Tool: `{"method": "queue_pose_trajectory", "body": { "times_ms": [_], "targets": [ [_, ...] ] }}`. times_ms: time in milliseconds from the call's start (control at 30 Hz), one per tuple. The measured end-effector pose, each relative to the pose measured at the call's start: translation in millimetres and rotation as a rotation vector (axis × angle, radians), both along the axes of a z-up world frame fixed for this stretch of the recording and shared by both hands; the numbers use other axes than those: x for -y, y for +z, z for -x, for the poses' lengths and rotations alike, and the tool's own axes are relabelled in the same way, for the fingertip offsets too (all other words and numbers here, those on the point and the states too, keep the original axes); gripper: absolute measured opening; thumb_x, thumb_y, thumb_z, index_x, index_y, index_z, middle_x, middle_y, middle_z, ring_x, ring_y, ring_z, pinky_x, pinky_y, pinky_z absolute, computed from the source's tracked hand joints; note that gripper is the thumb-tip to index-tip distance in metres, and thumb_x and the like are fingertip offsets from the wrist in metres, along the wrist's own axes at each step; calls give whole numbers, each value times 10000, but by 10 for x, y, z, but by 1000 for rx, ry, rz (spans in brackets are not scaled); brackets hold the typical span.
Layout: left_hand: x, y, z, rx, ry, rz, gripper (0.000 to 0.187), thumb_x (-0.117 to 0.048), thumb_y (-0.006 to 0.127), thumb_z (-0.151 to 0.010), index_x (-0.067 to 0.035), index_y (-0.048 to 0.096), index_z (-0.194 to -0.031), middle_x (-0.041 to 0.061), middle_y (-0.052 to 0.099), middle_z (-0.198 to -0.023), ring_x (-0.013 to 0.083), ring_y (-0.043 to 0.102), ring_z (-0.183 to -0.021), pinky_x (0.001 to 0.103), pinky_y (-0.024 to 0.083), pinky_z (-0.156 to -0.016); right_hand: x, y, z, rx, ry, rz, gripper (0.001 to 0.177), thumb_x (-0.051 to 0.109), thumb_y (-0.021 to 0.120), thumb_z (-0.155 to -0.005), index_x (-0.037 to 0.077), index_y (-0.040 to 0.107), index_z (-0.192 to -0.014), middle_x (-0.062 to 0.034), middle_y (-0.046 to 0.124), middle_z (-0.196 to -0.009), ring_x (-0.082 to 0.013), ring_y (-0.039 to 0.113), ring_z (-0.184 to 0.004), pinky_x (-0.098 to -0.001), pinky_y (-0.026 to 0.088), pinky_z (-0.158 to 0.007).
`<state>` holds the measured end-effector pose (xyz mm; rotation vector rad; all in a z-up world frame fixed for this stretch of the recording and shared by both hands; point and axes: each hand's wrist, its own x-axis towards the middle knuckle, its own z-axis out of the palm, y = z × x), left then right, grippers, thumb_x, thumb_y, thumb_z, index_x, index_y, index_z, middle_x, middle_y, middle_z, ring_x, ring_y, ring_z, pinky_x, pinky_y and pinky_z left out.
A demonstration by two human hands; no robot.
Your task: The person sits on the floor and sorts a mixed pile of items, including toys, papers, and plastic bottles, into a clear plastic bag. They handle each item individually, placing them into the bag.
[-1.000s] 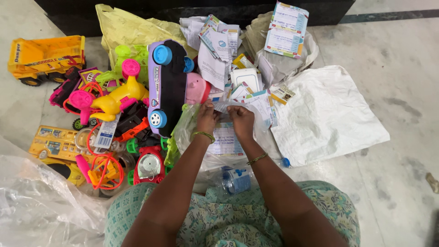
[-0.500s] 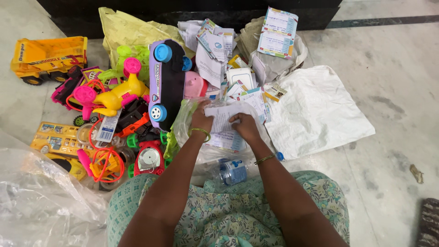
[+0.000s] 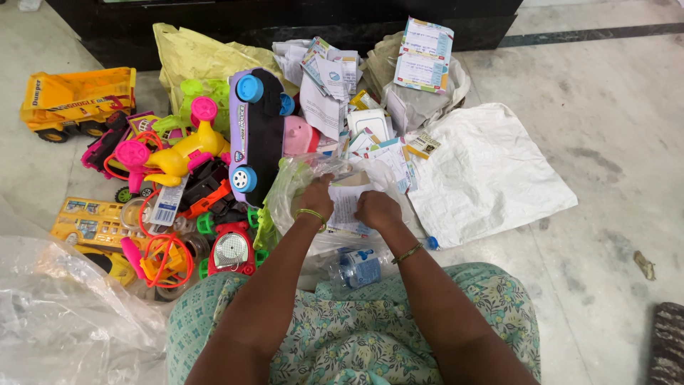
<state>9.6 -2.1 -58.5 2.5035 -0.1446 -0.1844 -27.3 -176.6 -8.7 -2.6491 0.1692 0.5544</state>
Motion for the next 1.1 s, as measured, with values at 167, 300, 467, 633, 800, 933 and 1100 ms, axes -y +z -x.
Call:
{"method": "queue_pose_trajectory", "body": {
  "times_ms": [167, 300, 467, 633, 800, 933, 1100],
  "targets": [
    [91, 268, 130, 202, -97, -139, 536, -65, 790, -730, -123, 615, -1233, 163, 565, -1255, 373, 614, -1131, 434, 531, -926, -38, 175, 23, 13, 42, 75, 310, 376, 837, -764, 160, 771, -976, -86, 746, -1052, -290, 707, -1014, -443, 559, -875],
    [187, 175, 122, 151, -103, 151, 379, -50, 687, -850, -144, 685, -1217, 99, 640, -1176, 323, 661, -1086, 425, 545, -943, -40, 2, -22, 293, -13, -58, 191, 319, 757, -886, 158, 787, -983, -136, 766, -971, -310, 725, -892, -421, 572, -814],
    [245, 202, 157, 424, -105, 58, 318, -13, 698, -782, -104, 715, -1087, 115, 648, -1113, 375, 633, -1065, 487, 506, -914, 9, -486, -196, 396, -189, -795, 147, 30, 669, -871, 26, 714, -1011, -100, 731, -854, -160, 700, -732, -281, 566, -687],
    [323, 144, 156, 385, -78, 320, 389, 41, 635, -836, -68, 676, -1208, 179, 622, -1159, 386, 642, -1062, 455, 539, -898, 76, -887, -347, 321, -395, -1252, 198, -64, 577, -897, -43, 645, -1081, -80, 719, -885, -138, 682, -766, -260, 547, -686],
    [602, -296, -188, -10, 66, 1036, 351, -95, 588, -991, -31, 600, -1335, 119, 676, -1272, 199, 697, -1061, 308, 574, -916, 96, -700, -426, 494, -461, -1524, 194, -23, 610, -991, -59, 642, -1179, -111, 712, -1032, -162, 700, -925, -278, 590, -822],
    [793, -571, -437, -233, 113, 1432, 520, -279, 588, -1036, -17, 509, -1478, 102, 597, -1393, 197, 587, -1240, 321, 491, -1039, 150, -532, -436, 497, -485, -1661, 419, 48, 565, -985, 10, 533, -1401, -104, 645, -1307, -189, 632, -1205, -317, 523, -1013],
    [960, -681, -684, -314, 76, 1484, 724, -497, 548, -1000, -48, 394, -1547, 114, 447, -1589, 249, 383, -1490, 396, 284, -1197, 284, -778, -583, 556, -715, -1744, 554, 87, 531, -992, 42, 396, -1527, -94, 526, -1489, -199, 515, -1361, -359, 411, -1115]
  ]
}}
